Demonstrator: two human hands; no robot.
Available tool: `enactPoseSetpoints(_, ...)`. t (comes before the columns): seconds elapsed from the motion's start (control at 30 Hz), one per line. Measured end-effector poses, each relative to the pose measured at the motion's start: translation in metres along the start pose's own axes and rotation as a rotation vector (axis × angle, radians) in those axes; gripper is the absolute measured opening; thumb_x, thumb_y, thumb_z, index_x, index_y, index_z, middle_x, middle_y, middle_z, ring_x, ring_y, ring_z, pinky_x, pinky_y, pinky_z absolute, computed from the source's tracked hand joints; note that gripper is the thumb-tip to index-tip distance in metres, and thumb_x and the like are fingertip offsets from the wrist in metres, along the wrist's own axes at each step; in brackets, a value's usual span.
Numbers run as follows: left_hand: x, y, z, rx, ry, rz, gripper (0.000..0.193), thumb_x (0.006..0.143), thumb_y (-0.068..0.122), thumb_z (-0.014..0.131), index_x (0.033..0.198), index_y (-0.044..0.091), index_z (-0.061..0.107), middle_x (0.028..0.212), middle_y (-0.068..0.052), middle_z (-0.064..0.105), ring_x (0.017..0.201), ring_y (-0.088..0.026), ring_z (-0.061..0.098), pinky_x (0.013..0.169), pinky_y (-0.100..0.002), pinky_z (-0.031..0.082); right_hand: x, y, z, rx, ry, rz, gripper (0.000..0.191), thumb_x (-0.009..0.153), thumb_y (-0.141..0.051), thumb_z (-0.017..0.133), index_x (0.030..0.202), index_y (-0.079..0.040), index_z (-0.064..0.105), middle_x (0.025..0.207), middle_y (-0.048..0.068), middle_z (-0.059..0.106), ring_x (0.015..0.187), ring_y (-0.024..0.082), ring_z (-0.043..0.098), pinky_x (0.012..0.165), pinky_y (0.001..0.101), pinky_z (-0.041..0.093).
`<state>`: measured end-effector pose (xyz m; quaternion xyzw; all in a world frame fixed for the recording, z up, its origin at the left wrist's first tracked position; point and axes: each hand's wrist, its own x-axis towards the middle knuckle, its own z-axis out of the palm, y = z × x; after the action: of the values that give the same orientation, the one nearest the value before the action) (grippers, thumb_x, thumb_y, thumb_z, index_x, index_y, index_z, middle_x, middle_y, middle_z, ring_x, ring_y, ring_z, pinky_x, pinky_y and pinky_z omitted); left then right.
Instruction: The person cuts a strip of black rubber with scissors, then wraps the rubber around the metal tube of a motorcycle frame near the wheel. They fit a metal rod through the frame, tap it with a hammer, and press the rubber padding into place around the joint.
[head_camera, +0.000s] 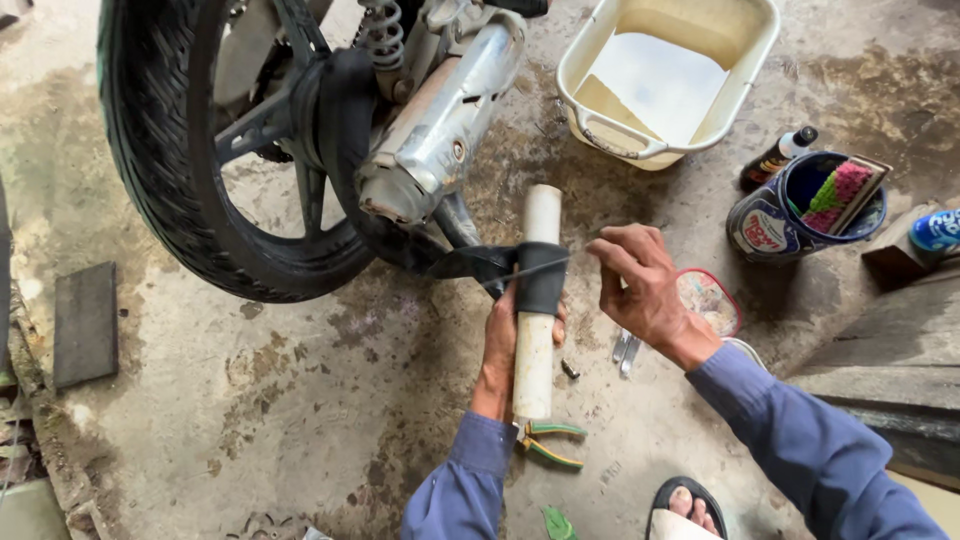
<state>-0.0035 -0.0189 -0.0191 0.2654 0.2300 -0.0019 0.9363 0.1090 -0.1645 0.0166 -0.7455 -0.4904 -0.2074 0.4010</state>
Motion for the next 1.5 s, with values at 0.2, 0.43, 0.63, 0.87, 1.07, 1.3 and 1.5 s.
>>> enactPoseSetpoints(0.2, -0.004, 0.004, 0.01, 0.057, -0.004, 0.057, 0.059, 0.108, 0.055, 0.04, 0.104, 0.002, 0.065, 0.07, -0.011, 0.066, 0.048, -0.017, 0.063, 0.042, -0.028, 0.052, 0.004, 0.002, 0.002, 0.011, -0.044, -0.096, 0.042, 0.069, 0.016, 0.061, 0.107, 0.0, 0.068, 0.106, 0.018, 0.065, 0.092, 0.036, 0.062, 0.082, 0.0437, 0.048)
enactPoseSetpoints(0.43, -0.003, 0.007, 0.01, 0.297, 0.25, 0.112, 0.061, 0.106, 0.051, 0.041, 0.091, -0.002, 0.068, 0.062, -0.015, 0.068, 0.043, -0.021, 0.063, 0.039, -0.032, 0.051, 0.011, 0.011, -0.01, -0.045, -0.141, -0.117, 0.046, 0.066, 0.013, 0.063, 0.109, -0.001, 0.069, 0.109, 0.016, 0.066, 0.096, 0.035, 0.064, 0.085, 0.045, 0.049)
enactPoseSetpoints(0.63, 0.009, 0.0, 0.004, 0.433, 0.285, 0.219, 0.056, 0.105, 0.048, 0.044, 0.085, 0.002, 0.066, 0.059, -0.013, 0.063, 0.041, -0.023, 0.062, 0.038, -0.035, 0.051, 0.01, -0.001, -0.002, -0.064, -0.156, -0.148, 0.047, 0.063, 0.011, 0.061, 0.106, -0.004, 0.07, 0.106, 0.016, 0.067, 0.096, 0.035, 0.065, 0.085, 0.0455, 0.05)
enactPoseSetpoints(0.87, 0.019, 0.0, -0.015, 0.229, 0.27, 0.059, 0.063, 0.104, 0.056, 0.042, 0.085, 0.0, 0.066, 0.06, -0.015, 0.065, 0.041, -0.024, 0.062, 0.039, -0.035, 0.052, 0.006, 0.075, -0.04, 0.269, -0.042, 0.662, 0.024, 0.091, 0.007, 0.058, 0.111, 0.0, 0.069, 0.088, 0.009, 0.071, 0.08, 0.018, 0.069, 0.074, 0.0311, 0.057)
enactPoseSetpoints(1.07, 0.027, -0.017, -0.018, 0.204, 0.253, 0.003, 0.066, 0.104, 0.058, 0.043, 0.087, -0.001, 0.068, 0.062, -0.015, 0.067, 0.042, -0.024, 0.062, 0.04, -0.035, 0.052, -0.072, 0.076, -0.096, 0.14, -0.234, 1.035, 0.016, 0.092, -0.006, 0.064, 0.105, 0.001, 0.07, 0.084, 0.008, 0.075, 0.071, 0.011, 0.073, 0.063, 0.0286, 0.058)
enactPoseSetpoints(1.3, 0.029, -0.018, -0.028, 0.3, 0.227, 0.008, 0.07, 0.105, 0.059, 0.039, 0.088, -0.003, 0.067, 0.064, -0.014, 0.068, 0.045, -0.021, 0.065, 0.043, -0.034, 0.055, -0.213, 0.025, -0.117, -0.232, -0.284, 1.131, 0.024, 0.082, -0.014, 0.071, 0.104, -0.005, 0.076, 0.089, 0.016, 0.078, 0.076, 0.023, 0.075, 0.072, 0.0365, 0.059)
enactPoseSetpoints(1.5, 0.028, -0.018, -0.029, 0.227, 0.193, -0.026, 0.068, 0.102, 0.062, 0.039, 0.096, 0.001, 0.069, 0.065, -0.012, 0.067, 0.044, -0.02, 0.064, 0.042, -0.032, 0.053, -0.288, -0.023, -0.114, -0.23, -0.418, 1.275, 0.023, 0.084, -0.013, 0.066, 0.105, -0.008, 0.074, 0.095, 0.016, 0.078, 0.087, 0.03, 0.077, 0.08, 0.0387, 0.06)
